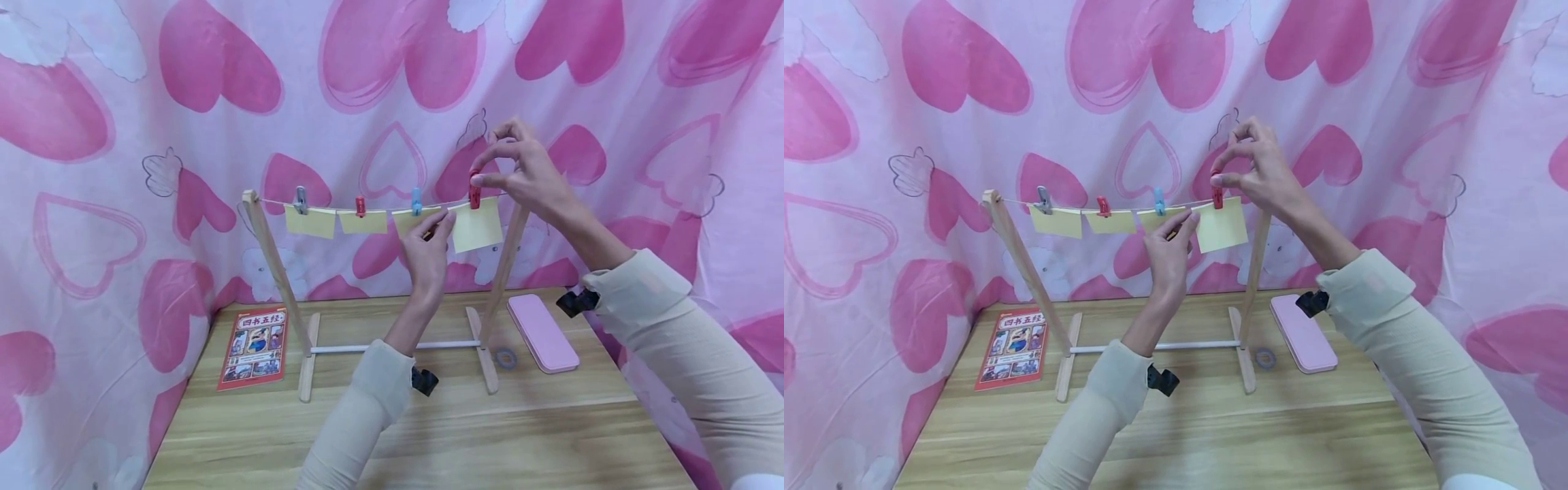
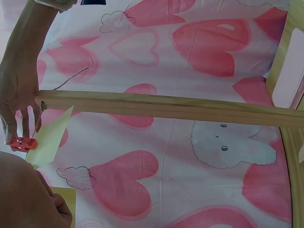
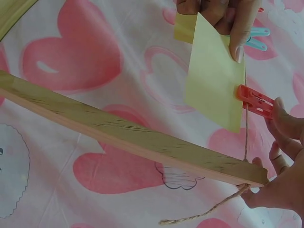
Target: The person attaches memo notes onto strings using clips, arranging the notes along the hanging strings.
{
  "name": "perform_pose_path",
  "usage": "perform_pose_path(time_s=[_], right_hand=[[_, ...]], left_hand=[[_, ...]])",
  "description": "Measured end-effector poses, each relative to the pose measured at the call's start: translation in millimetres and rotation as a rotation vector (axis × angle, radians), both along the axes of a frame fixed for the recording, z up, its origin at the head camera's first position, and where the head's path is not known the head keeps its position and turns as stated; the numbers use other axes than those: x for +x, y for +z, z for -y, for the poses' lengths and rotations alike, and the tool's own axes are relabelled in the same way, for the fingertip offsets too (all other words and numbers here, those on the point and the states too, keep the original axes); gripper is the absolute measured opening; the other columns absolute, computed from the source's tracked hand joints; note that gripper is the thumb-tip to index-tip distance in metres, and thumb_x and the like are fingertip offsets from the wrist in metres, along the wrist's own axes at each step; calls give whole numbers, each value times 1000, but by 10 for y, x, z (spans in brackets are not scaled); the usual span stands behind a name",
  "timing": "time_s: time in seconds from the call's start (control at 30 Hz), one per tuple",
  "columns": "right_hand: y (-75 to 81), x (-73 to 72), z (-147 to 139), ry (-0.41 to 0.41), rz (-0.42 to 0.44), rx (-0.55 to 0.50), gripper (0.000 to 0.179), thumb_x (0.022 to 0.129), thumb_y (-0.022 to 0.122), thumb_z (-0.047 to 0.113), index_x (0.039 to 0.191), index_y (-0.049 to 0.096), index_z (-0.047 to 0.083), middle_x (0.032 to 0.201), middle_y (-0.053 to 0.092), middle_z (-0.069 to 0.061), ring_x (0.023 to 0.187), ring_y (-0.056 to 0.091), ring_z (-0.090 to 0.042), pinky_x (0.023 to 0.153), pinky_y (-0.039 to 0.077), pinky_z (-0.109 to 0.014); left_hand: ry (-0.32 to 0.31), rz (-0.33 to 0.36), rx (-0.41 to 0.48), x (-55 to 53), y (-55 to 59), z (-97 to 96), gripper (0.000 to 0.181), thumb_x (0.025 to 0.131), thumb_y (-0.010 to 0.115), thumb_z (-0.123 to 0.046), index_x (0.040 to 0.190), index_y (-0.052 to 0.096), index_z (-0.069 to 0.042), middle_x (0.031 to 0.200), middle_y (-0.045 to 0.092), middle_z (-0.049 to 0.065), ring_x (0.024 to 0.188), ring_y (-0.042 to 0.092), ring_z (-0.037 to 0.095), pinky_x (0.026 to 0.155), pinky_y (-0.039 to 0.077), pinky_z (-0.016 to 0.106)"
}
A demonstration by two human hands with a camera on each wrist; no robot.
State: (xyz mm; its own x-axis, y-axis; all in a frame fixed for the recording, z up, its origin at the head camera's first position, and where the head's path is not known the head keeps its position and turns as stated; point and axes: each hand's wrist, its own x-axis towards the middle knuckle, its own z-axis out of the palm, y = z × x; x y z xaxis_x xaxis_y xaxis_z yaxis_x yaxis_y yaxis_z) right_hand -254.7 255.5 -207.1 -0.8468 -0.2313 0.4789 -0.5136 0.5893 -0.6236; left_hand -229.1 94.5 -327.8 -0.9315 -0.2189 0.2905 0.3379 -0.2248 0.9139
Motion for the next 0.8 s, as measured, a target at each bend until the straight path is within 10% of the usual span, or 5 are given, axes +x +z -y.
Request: perform_pose_path(time_s=[0.8], right_hand=[[-26,79,-42,12,33,175,37,93,87,16,125,78,-2,146,47,-23,148,31,-41,120,28,-74]], left_hand=[[7,15,-20,11,-22,-26,25,105,77,-17,122,82,0,80,59,-5,70,49,6,59,38,18]])
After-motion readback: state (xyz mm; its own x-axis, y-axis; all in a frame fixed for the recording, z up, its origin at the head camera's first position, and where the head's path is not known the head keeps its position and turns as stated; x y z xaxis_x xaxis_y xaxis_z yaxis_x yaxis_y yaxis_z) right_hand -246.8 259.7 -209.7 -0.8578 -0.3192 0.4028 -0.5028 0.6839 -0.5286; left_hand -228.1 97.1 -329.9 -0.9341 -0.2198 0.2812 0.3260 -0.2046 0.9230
